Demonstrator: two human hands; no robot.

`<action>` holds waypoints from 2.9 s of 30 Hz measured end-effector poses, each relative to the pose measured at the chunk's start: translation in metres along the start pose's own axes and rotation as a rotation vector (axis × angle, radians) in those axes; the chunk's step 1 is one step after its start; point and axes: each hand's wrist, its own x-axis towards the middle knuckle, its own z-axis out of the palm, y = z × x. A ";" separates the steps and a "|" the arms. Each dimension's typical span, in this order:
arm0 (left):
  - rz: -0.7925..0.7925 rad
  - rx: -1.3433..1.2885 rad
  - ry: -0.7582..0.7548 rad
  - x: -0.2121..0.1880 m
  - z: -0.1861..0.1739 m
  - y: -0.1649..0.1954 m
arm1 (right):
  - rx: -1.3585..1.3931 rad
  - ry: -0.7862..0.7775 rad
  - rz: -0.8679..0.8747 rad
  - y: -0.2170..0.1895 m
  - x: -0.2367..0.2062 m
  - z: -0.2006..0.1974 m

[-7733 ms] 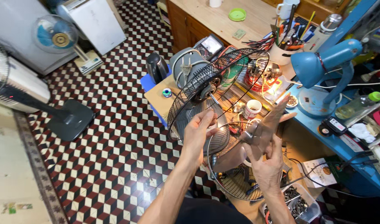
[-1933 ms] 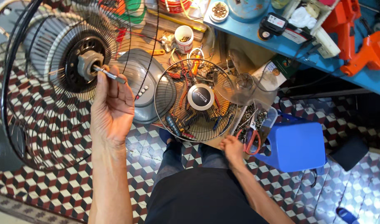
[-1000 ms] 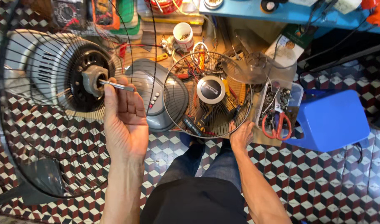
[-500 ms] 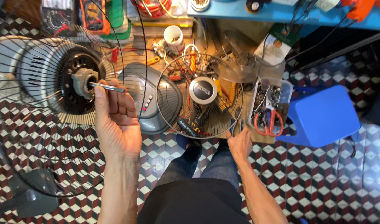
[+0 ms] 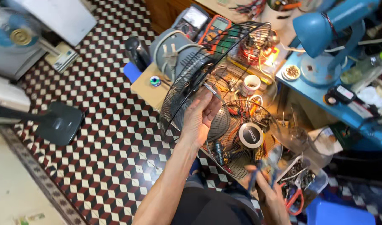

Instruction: The person assembles a table fan by attaching the front grille, inserting the fan blade, and securing the rear grille. They then plug in the fan and test its operation by turning it on and adjusting the speed settings.

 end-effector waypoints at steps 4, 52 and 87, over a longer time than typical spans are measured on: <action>0.071 0.230 0.110 -0.020 -0.006 -0.005 | 0.684 -0.374 0.703 -0.036 0.102 -0.016; 0.226 0.505 0.298 -0.029 0.020 -0.016 | 1.251 -1.106 0.598 0.008 0.293 0.033; 0.012 0.624 -0.067 0.007 0.015 -0.018 | 1.372 -1.323 0.712 0.002 0.297 0.036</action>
